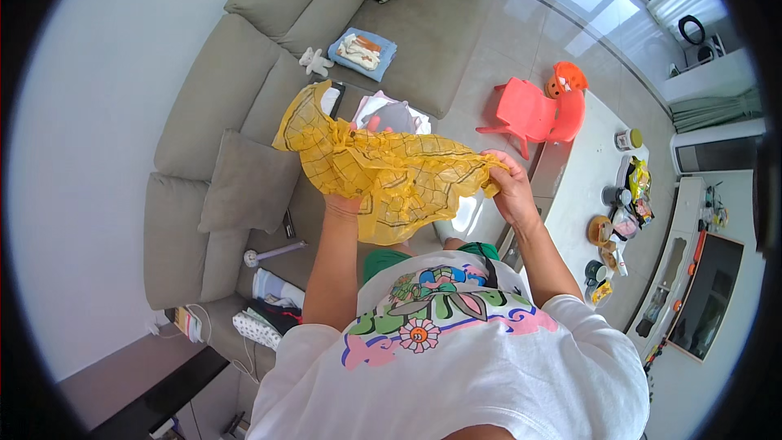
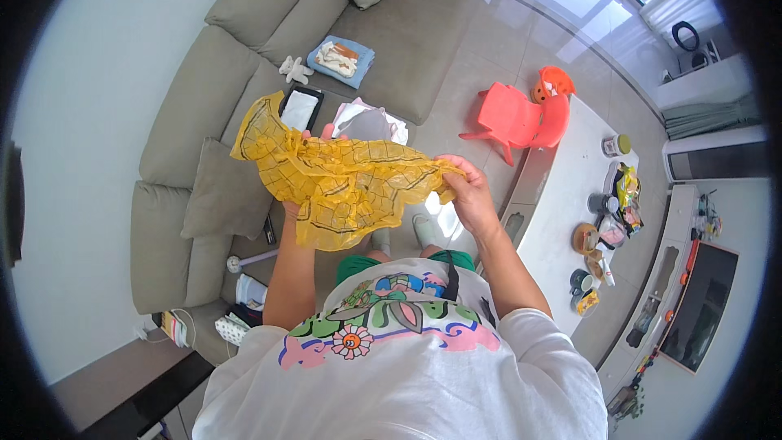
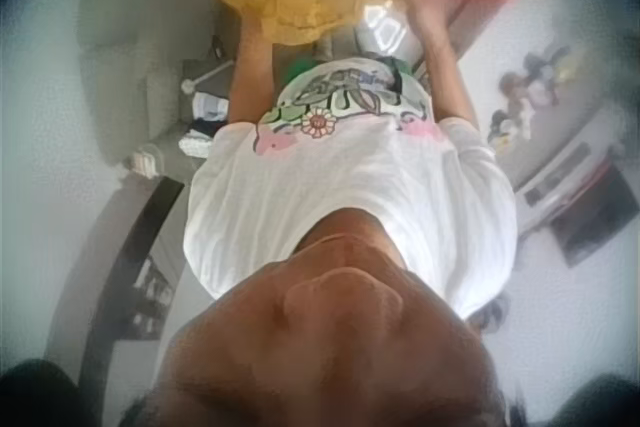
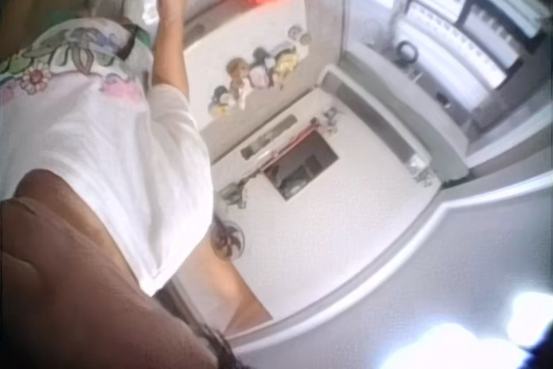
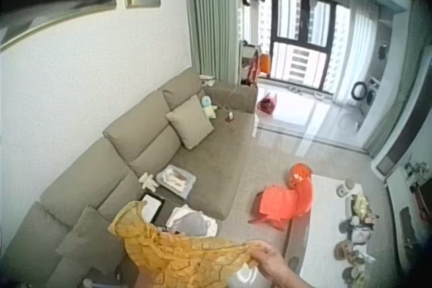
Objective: The person folds a black garment, a white patterned dress, and a yellow mesh item by hand while sitting on a couch and then moves the folded items to a table.
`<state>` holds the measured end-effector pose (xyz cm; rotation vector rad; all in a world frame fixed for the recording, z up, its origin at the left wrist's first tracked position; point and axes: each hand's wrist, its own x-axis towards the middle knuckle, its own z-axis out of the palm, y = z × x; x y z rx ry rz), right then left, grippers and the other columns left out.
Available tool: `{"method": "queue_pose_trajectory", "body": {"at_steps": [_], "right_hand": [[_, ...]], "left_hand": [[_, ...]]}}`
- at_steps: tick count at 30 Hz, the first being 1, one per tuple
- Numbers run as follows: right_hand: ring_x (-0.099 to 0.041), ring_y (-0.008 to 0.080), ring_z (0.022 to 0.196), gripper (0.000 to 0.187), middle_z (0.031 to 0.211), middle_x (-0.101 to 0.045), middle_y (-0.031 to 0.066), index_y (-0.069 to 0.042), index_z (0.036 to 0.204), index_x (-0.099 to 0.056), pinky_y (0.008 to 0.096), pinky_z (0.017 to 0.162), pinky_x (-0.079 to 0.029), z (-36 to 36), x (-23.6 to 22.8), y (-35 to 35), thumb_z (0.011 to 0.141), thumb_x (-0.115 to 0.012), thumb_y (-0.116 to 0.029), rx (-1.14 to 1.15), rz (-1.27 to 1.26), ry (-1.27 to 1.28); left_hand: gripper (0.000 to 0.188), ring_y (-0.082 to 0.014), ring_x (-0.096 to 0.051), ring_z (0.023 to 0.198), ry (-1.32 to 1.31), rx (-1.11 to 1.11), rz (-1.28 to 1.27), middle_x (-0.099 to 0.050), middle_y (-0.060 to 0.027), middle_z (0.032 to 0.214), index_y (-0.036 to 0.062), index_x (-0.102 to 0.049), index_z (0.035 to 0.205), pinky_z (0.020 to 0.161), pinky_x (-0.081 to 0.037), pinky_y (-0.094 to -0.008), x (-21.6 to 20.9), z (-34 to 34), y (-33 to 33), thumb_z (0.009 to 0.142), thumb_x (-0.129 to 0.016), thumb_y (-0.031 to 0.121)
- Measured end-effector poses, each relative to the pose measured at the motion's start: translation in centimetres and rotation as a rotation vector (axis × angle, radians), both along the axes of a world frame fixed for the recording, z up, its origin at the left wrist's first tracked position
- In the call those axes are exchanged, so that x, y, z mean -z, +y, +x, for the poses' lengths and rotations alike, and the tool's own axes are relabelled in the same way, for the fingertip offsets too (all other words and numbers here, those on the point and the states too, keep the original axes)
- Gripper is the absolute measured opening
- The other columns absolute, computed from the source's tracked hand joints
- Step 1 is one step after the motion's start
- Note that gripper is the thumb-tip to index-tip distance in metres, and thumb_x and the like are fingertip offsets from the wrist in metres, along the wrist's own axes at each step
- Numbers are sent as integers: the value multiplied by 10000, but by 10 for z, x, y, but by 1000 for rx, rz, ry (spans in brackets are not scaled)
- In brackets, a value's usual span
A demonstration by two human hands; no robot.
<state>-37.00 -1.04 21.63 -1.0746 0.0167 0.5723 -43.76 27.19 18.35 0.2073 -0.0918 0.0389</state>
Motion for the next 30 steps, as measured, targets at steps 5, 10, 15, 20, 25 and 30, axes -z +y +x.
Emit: {"method": "queue_pose_trajectory", "body": {"at_steps": [5, 10, 15, 20, 25, 30], "right_hand": [[-597, 137, 904, 233, 1019, -625, 61, -17, 1097, -580, 262, 815, -475, -2, 3, -10, 880, -495, -28, 114, 10, -27], [-554, 164, 1006, 396, 1124, -586, 69, -48, 1218, -517, 299, 921, -429, -9, -42, -8, 842, -583, -152, -123, -210, -237], [-497, 175, 1120, 686, 1249, -520, 122, -73, 1379, -375, 339, 992, -367, -3, -71, 18, 781, -659, -255, -170, -526, -651], [-591, 171, 955, 580, 1058, -621, 148, -52, 1298, -462, 345, 876, -454, -8, -38, 64, 803, -670, -270, -263, -741, -656], [-570, 113, 720, 264, 847, -632, 63, -6, 1091, -599, 284, 658, -478, -2, -50, 49, 923, -525, -197, -80, -652, -193], [-538, 98, 685, 329, 799, -601, 33, 5, 1099, -592, 263, 600, -457, 1, -35, 33, 957, -472, -266, 9, -673, -176]], "left_hand": [[606, -396, -226, 1365, 65, -17, -36, -236, -120, 1514, 191, -476, 1349, 1098, -171, -576, -15, 14, 24, 906, -375, 592], [605, -389, -241, 1363, 121, 56, -97, -259, -126, 1503, 192, -453, 1360, 1092, -184, -586, -36, 30, 29, 908, -392, 589], [620, -393, -259, 1357, 38, 243, -64, -273, -163, 1484, 182, -441, 1365, 1067, -240, -601, -43, 56, 12, 891, -456, 582], [611, -394, -303, 1332, 39, 291, -147, -318, -159, 1462, 149, -437, 1365, 1061, -257, -594, -42, 62, -2, 910, -436, 557], [730, -304, -382, 1292, 338, 153, 231, -387, -159, 1415, 39, -349, 1394, 1058, -302, -497, -15, 63, 33, 923, -354, 597], [793, -258, -405, 1282, 477, 372, 313, -427, -135, 1386, 19, -320, 1400, 1061, -312, -444, -53, 43, 34, 915, -297, 646]]}}
